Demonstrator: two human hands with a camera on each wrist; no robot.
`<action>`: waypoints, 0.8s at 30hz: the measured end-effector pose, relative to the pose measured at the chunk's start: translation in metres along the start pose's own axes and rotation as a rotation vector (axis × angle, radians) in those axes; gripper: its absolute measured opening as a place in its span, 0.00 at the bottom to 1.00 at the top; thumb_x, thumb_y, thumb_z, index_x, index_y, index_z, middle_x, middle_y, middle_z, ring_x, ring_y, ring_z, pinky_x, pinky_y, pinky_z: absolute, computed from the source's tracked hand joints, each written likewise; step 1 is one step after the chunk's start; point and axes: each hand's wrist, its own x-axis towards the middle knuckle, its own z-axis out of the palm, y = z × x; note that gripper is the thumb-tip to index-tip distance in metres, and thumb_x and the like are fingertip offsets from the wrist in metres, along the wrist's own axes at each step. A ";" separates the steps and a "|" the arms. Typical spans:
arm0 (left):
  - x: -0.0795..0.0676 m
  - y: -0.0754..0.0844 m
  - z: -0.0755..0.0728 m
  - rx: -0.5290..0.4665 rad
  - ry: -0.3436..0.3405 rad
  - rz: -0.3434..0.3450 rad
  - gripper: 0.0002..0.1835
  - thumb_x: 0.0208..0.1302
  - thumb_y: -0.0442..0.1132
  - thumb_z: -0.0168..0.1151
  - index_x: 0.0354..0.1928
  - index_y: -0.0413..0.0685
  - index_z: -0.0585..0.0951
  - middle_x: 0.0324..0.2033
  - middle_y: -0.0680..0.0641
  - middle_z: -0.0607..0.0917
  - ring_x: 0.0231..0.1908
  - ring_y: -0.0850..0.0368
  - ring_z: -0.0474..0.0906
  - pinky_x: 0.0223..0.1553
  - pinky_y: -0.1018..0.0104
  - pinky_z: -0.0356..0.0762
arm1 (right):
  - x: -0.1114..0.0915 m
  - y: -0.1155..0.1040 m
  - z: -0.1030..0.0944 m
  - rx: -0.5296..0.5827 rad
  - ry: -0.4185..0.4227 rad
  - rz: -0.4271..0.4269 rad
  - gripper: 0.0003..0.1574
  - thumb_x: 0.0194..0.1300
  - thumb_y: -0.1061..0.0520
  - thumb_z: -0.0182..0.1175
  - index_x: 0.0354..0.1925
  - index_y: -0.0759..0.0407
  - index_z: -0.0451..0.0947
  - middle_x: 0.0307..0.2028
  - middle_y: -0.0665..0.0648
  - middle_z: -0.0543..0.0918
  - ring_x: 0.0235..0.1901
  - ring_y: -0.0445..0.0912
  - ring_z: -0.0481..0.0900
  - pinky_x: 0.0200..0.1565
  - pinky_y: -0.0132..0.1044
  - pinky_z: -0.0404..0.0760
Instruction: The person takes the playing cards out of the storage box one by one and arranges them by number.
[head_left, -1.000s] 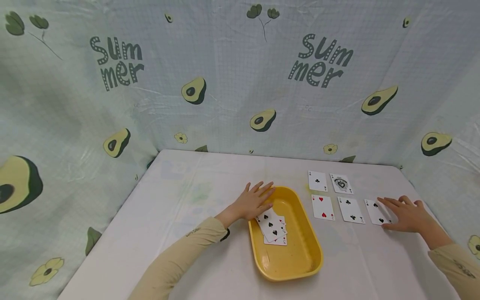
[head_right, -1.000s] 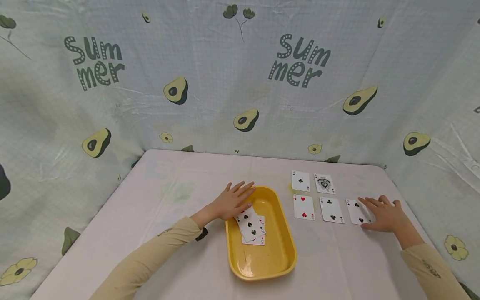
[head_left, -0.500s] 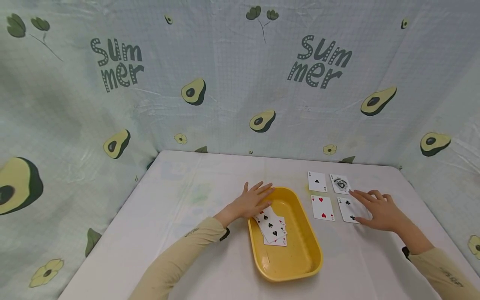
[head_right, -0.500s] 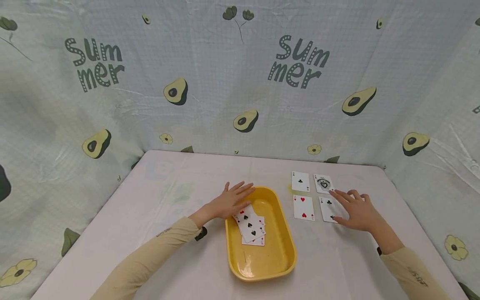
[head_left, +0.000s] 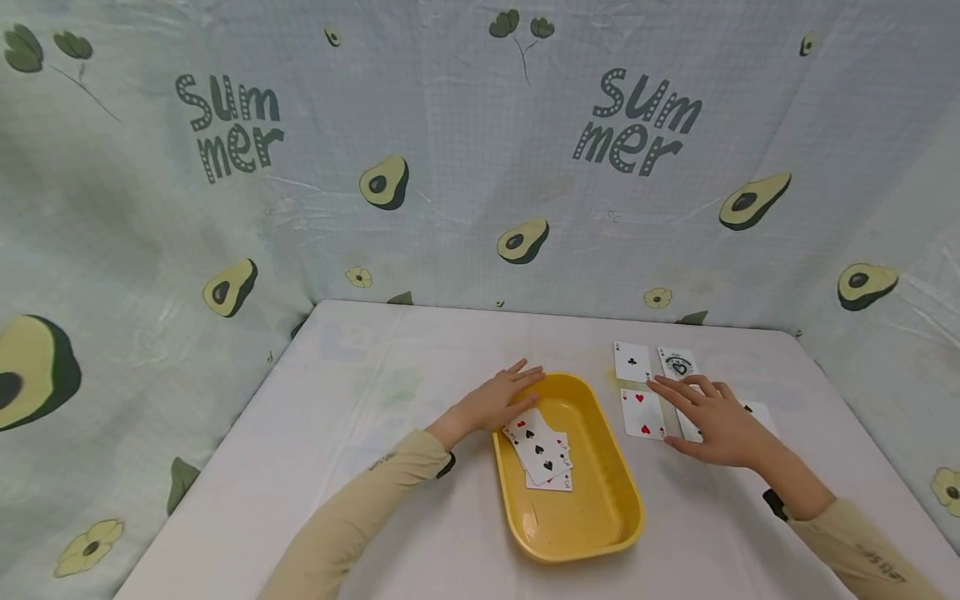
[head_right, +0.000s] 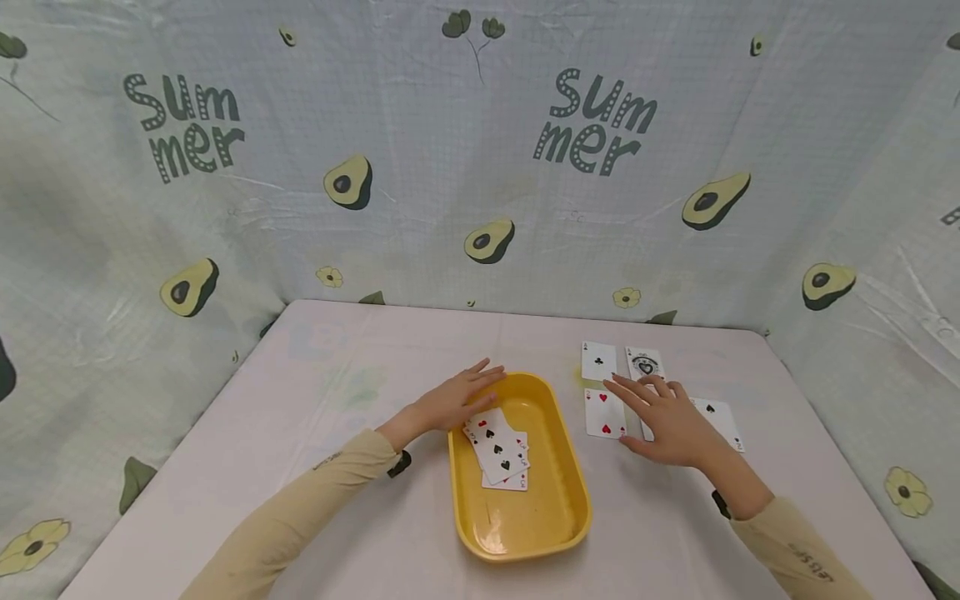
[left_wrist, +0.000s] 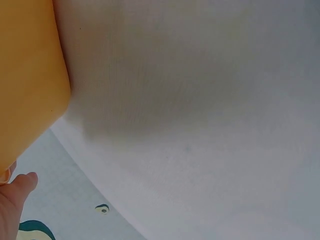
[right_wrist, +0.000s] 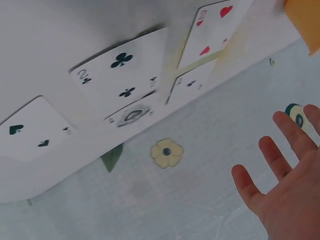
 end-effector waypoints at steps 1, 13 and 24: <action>0.000 0.000 0.000 0.013 0.006 -0.002 0.26 0.69 0.51 0.39 0.66 0.52 0.59 0.67 0.53 0.59 0.69 0.54 0.44 0.66 0.51 0.47 | 0.001 -0.003 -0.001 0.008 0.014 -0.017 0.49 0.46 0.46 0.67 0.65 0.50 0.58 0.60 0.56 0.67 0.52 0.52 0.63 0.48 0.54 0.61; -0.001 0.000 0.002 0.160 0.062 -0.032 0.25 0.69 0.54 0.35 0.66 0.61 0.59 0.70 0.55 0.44 0.69 0.50 0.26 0.62 0.36 0.37 | 0.021 -0.044 -0.005 -0.003 0.065 -0.203 0.47 0.45 0.43 0.67 0.62 0.53 0.64 0.59 0.53 0.69 0.54 0.50 0.63 0.50 0.53 0.62; -0.001 0.000 0.004 0.158 0.058 -0.066 0.24 0.69 0.55 0.33 0.66 0.64 0.58 0.70 0.54 0.45 0.69 0.48 0.27 0.61 0.34 0.36 | 0.038 -0.074 0.000 0.009 -0.025 -0.248 0.39 0.48 0.41 0.64 0.57 0.53 0.69 0.56 0.53 0.72 0.53 0.49 0.65 0.52 0.53 0.64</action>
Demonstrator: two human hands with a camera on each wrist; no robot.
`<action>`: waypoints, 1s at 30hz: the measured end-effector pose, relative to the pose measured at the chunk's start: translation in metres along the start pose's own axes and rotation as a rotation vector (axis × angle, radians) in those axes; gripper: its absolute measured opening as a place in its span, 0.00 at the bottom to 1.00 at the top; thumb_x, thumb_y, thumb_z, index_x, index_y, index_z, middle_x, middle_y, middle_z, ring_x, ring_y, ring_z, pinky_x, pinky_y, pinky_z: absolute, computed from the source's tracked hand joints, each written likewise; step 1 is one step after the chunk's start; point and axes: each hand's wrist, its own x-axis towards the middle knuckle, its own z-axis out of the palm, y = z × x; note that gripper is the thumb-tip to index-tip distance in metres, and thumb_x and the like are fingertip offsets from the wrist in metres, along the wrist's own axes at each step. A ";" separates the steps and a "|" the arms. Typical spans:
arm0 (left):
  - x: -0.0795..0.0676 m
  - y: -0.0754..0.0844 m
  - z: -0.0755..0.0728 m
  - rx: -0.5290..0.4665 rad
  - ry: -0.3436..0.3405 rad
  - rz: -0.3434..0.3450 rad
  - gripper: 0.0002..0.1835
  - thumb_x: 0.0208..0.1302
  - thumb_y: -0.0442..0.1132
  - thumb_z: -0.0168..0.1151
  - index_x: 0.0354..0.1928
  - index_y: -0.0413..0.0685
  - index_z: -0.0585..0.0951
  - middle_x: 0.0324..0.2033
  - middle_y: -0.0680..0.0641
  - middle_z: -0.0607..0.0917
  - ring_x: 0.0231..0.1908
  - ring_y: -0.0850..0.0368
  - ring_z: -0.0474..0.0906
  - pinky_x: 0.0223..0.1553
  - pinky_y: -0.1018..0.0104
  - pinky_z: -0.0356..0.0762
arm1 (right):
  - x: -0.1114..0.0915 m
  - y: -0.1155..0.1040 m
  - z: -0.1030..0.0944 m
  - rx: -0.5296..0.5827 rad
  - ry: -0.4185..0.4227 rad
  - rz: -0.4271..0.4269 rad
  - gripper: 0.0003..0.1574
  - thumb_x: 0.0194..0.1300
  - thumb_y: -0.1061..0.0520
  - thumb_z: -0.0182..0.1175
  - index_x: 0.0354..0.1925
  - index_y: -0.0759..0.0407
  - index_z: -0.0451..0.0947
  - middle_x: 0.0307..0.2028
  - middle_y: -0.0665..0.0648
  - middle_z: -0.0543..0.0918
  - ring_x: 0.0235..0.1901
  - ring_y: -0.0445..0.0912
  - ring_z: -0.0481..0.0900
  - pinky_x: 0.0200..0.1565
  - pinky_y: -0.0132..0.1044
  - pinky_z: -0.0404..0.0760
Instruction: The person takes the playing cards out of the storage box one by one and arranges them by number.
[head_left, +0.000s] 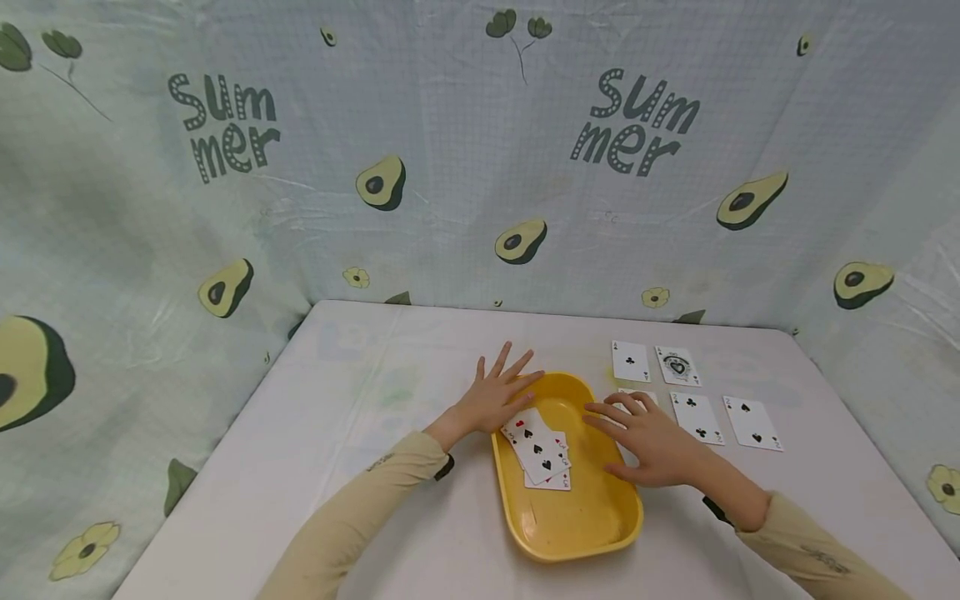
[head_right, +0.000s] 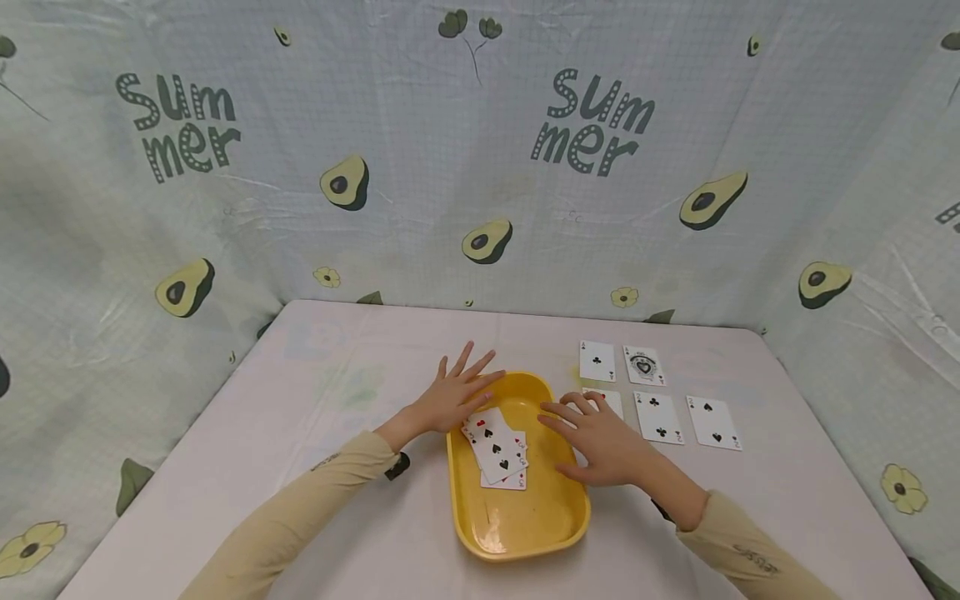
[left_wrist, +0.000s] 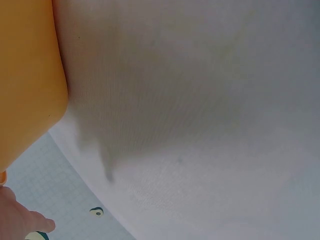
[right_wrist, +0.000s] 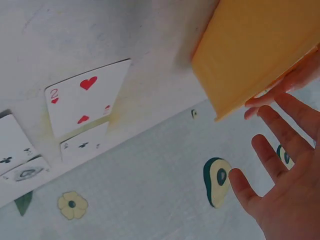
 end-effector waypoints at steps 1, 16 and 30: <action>0.000 0.000 0.000 0.002 -0.008 -0.002 0.24 0.69 0.55 0.32 0.66 0.64 0.58 0.70 0.54 0.45 0.69 0.48 0.27 0.61 0.34 0.36 | 0.002 -0.002 0.001 0.006 -0.010 -0.006 0.38 0.48 0.41 0.63 0.57 0.53 0.69 0.57 0.53 0.72 0.53 0.49 0.65 0.52 0.54 0.64; 0.001 -0.001 -0.001 -0.012 -0.012 0.033 0.24 0.70 0.52 0.31 0.67 0.60 0.57 0.69 0.55 0.52 0.69 0.43 0.35 0.59 0.32 0.42 | 0.028 -0.020 0.019 0.052 -0.114 -0.069 0.36 0.52 0.43 0.60 0.58 0.54 0.69 0.59 0.54 0.70 0.53 0.49 0.65 0.54 0.51 0.61; 0.000 -0.003 0.000 -0.009 -0.015 0.051 0.24 0.71 0.51 0.30 0.67 0.61 0.55 0.69 0.55 0.52 0.69 0.43 0.36 0.58 0.31 0.44 | 0.047 -0.030 0.046 0.040 -0.244 -0.049 0.43 0.53 0.34 0.55 0.63 0.50 0.61 0.63 0.51 0.65 0.57 0.49 0.61 0.58 0.56 0.59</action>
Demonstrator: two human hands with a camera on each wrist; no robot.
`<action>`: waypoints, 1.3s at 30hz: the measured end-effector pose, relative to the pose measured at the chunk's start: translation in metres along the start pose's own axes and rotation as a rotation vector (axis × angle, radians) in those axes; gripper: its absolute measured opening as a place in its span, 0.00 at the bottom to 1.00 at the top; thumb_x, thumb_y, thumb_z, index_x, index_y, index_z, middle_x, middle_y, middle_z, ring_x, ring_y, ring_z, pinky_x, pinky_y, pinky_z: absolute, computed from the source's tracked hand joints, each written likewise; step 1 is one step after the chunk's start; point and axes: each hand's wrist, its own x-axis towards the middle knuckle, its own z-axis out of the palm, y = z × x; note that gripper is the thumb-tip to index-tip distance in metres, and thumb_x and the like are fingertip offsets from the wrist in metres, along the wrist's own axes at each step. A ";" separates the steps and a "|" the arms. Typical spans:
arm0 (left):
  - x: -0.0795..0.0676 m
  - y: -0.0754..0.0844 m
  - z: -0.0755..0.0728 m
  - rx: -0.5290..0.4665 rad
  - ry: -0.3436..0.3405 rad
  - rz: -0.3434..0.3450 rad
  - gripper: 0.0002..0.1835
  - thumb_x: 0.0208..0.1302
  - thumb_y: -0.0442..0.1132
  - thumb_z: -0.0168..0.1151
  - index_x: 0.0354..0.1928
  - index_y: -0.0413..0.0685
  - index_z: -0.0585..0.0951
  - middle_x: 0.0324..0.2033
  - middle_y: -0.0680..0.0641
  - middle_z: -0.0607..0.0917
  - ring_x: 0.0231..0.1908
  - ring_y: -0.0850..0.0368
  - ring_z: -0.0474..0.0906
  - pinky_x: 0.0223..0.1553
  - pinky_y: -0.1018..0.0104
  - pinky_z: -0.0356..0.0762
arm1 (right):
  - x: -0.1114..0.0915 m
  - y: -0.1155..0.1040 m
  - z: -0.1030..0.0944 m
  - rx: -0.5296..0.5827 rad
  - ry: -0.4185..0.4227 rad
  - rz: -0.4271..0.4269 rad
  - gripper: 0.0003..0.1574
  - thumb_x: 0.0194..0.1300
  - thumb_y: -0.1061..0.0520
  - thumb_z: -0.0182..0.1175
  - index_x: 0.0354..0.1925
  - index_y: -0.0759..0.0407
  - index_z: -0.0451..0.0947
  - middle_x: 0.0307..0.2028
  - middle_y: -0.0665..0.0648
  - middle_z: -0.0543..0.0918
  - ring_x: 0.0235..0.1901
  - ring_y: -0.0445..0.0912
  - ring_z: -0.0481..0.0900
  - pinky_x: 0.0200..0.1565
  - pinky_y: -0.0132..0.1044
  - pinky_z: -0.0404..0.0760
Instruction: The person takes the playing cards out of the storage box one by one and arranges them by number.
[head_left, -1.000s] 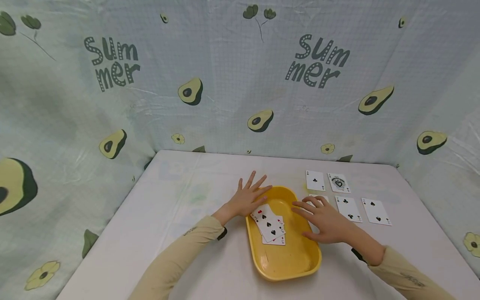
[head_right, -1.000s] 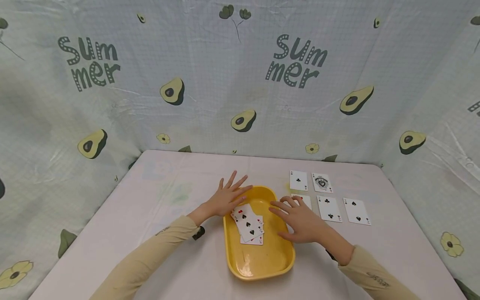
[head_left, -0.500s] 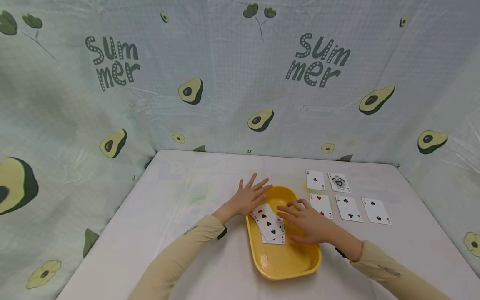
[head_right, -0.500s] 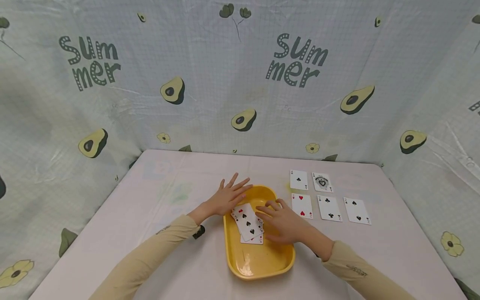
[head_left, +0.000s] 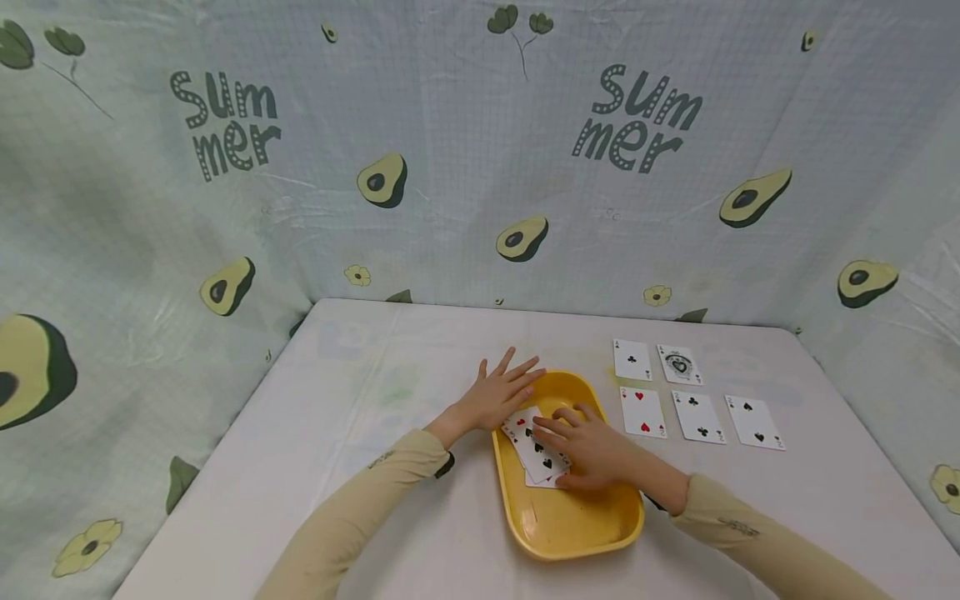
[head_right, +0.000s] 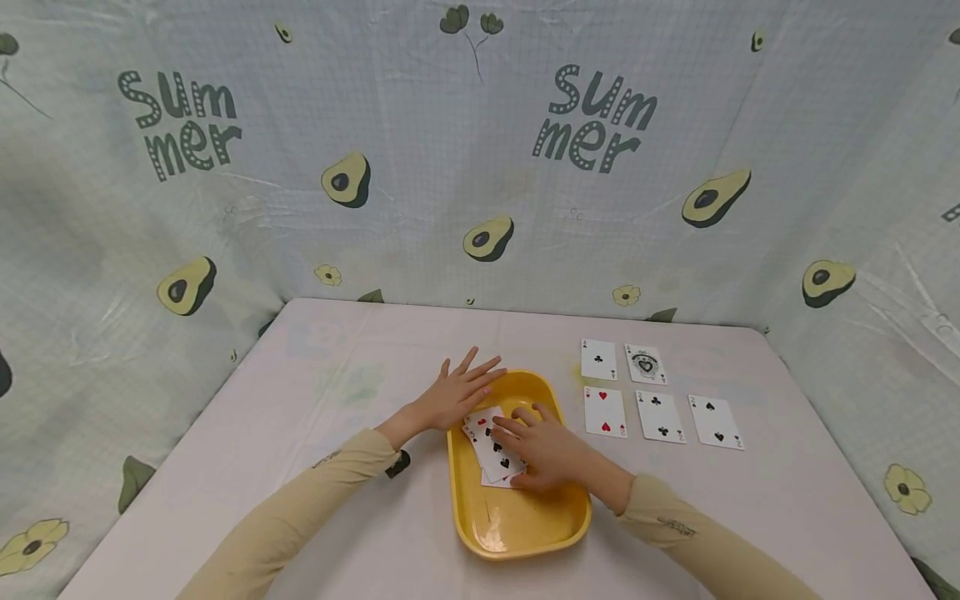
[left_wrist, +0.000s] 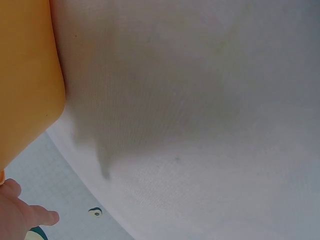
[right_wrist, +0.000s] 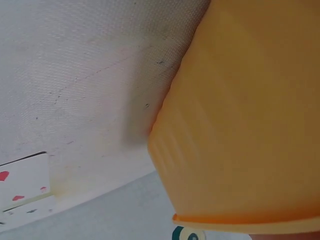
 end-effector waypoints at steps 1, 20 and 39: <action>0.000 0.000 0.000 0.001 -0.003 -0.002 0.24 0.71 0.51 0.30 0.67 0.61 0.55 0.69 0.55 0.51 0.69 0.44 0.36 0.58 0.31 0.43 | 0.001 0.000 0.001 0.006 -0.005 0.000 0.44 0.53 0.34 0.55 0.63 0.50 0.61 0.64 0.51 0.64 0.58 0.50 0.61 0.58 0.56 0.58; 0.000 0.000 0.001 -0.005 -0.008 -0.018 0.24 0.71 0.51 0.31 0.67 0.62 0.55 0.69 0.57 0.51 0.70 0.46 0.34 0.59 0.32 0.43 | 0.013 0.005 0.001 0.045 -0.068 0.012 0.43 0.52 0.31 0.53 0.61 0.49 0.64 0.63 0.54 0.65 0.58 0.53 0.63 0.57 0.60 0.58; 0.001 0.001 0.002 -0.019 0.003 -0.027 0.23 0.70 0.49 0.34 0.67 0.63 0.56 0.68 0.57 0.52 0.70 0.46 0.35 0.59 0.32 0.43 | 0.009 0.000 0.002 0.051 -0.059 0.071 0.50 0.44 0.25 0.56 0.59 0.49 0.64 0.53 0.50 0.71 0.53 0.47 0.62 0.57 0.52 0.60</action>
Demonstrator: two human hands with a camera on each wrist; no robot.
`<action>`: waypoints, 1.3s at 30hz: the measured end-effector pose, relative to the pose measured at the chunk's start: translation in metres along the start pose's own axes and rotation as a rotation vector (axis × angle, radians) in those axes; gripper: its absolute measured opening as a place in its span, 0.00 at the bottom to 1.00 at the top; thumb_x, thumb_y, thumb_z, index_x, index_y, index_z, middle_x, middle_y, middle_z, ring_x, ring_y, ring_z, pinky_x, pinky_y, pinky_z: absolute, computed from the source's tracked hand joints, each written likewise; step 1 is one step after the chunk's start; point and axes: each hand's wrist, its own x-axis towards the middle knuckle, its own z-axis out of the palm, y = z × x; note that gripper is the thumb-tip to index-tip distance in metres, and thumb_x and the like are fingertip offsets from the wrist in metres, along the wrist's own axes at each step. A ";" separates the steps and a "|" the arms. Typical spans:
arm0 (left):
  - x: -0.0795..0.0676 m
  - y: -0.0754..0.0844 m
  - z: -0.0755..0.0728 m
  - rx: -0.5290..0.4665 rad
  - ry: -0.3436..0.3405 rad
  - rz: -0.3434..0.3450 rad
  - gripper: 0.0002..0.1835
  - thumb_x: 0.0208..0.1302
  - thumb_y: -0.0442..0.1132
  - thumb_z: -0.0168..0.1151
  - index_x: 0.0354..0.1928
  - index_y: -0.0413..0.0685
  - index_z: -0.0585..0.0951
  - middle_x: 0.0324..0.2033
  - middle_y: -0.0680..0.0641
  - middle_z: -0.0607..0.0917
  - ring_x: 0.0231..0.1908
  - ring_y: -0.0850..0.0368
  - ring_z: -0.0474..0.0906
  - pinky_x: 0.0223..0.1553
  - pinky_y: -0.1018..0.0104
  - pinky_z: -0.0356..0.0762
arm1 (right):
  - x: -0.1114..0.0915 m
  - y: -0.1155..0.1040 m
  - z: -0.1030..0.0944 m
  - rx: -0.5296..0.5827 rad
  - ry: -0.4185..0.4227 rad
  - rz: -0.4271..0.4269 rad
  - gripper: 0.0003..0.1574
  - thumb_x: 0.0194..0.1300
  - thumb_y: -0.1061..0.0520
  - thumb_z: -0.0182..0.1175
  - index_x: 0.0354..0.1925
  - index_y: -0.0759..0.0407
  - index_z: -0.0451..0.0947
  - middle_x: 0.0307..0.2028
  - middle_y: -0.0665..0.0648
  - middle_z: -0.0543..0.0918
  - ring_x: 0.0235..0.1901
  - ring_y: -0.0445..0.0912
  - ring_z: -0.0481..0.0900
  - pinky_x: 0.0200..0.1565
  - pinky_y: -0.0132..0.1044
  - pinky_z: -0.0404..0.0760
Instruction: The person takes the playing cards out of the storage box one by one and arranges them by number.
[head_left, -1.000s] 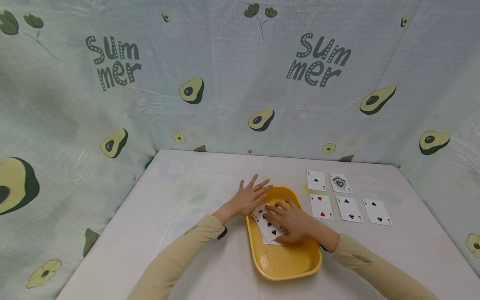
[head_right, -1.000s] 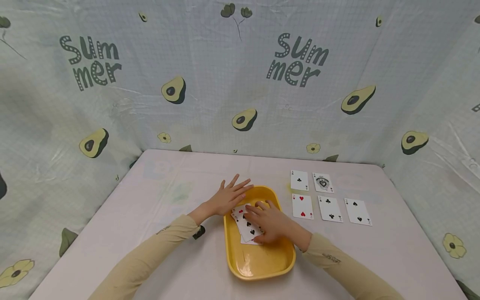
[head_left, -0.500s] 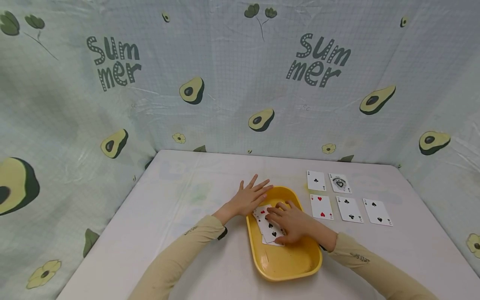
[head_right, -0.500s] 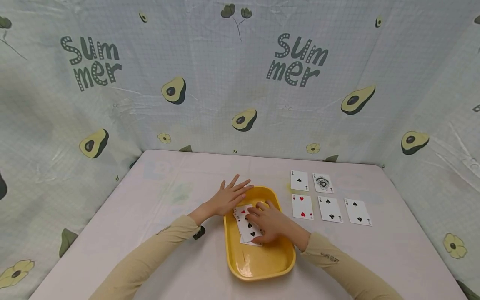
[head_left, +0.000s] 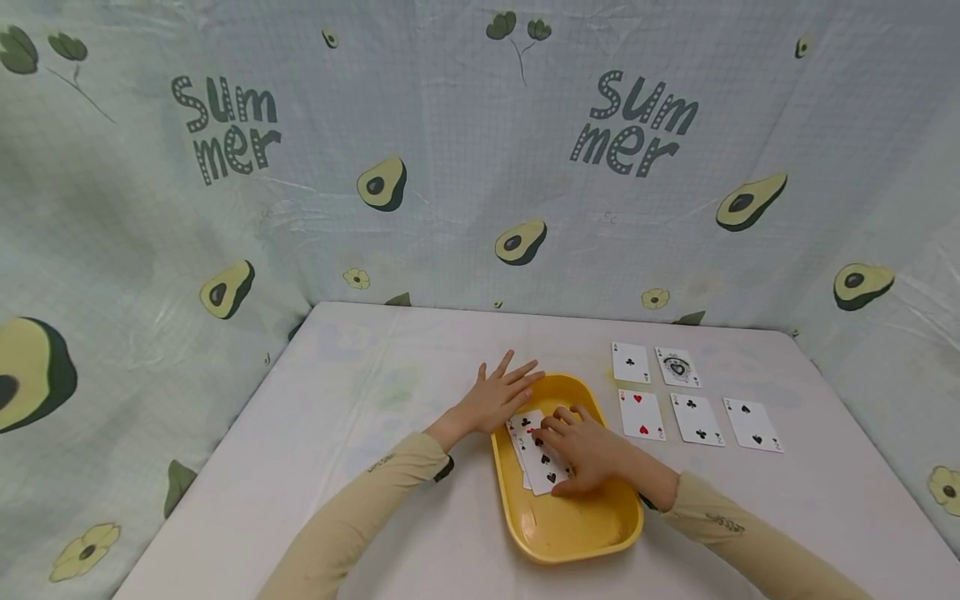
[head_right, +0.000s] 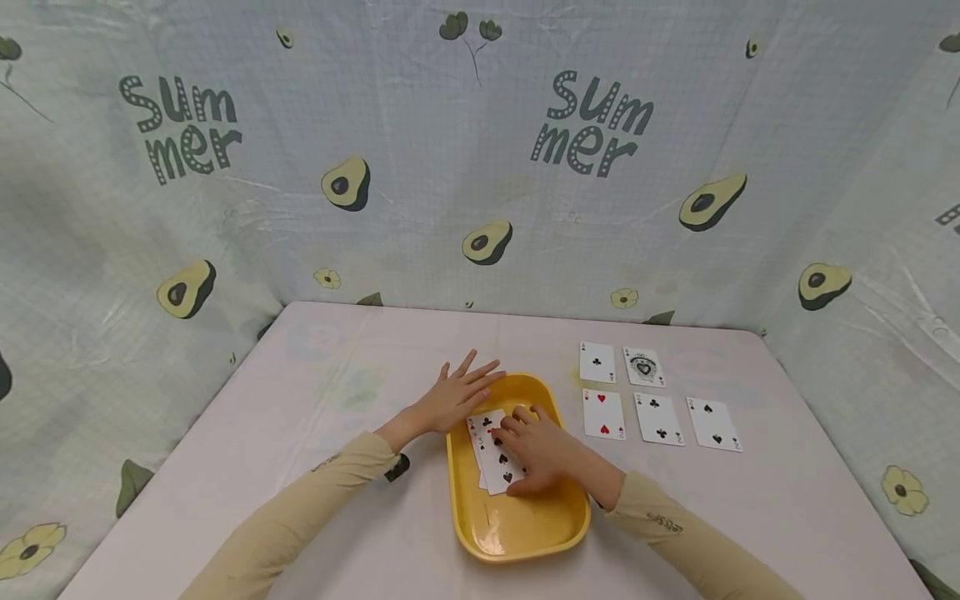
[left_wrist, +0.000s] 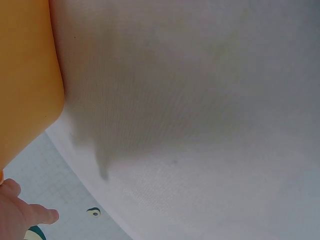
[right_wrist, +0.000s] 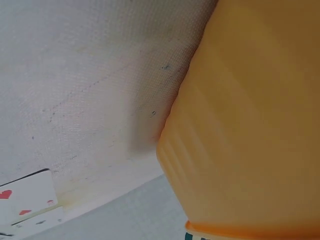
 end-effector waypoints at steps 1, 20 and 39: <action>0.000 0.000 0.000 -0.003 -0.001 -0.002 0.23 0.70 0.49 0.34 0.67 0.63 0.56 0.69 0.57 0.52 0.70 0.46 0.35 0.59 0.32 0.43 | 0.000 0.000 0.000 -0.002 0.000 0.004 0.51 0.43 0.25 0.56 0.60 0.49 0.64 0.53 0.51 0.71 0.53 0.47 0.62 0.58 0.52 0.60; 0.000 0.000 -0.002 -0.008 -0.003 0.000 0.24 0.71 0.51 0.30 0.67 0.62 0.56 0.69 0.56 0.53 0.69 0.45 0.35 0.59 0.32 0.44 | -0.025 -0.009 -0.025 -0.073 0.136 0.005 0.53 0.41 0.25 0.58 0.58 0.55 0.67 0.51 0.54 0.68 0.53 0.50 0.62 0.56 0.51 0.60; -0.001 0.001 -0.004 -0.036 0.007 -0.003 0.23 0.70 0.49 0.34 0.67 0.61 0.57 0.68 0.55 0.54 0.69 0.45 0.36 0.59 0.32 0.43 | -0.056 -0.008 -0.044 -0.094 0.163 0.114 0.50 0.43 0.26 0.57 0.58 0.51 0.67 0.54 0.56 0.68 0.55 0.53 0.61 0.57 0.54 0.60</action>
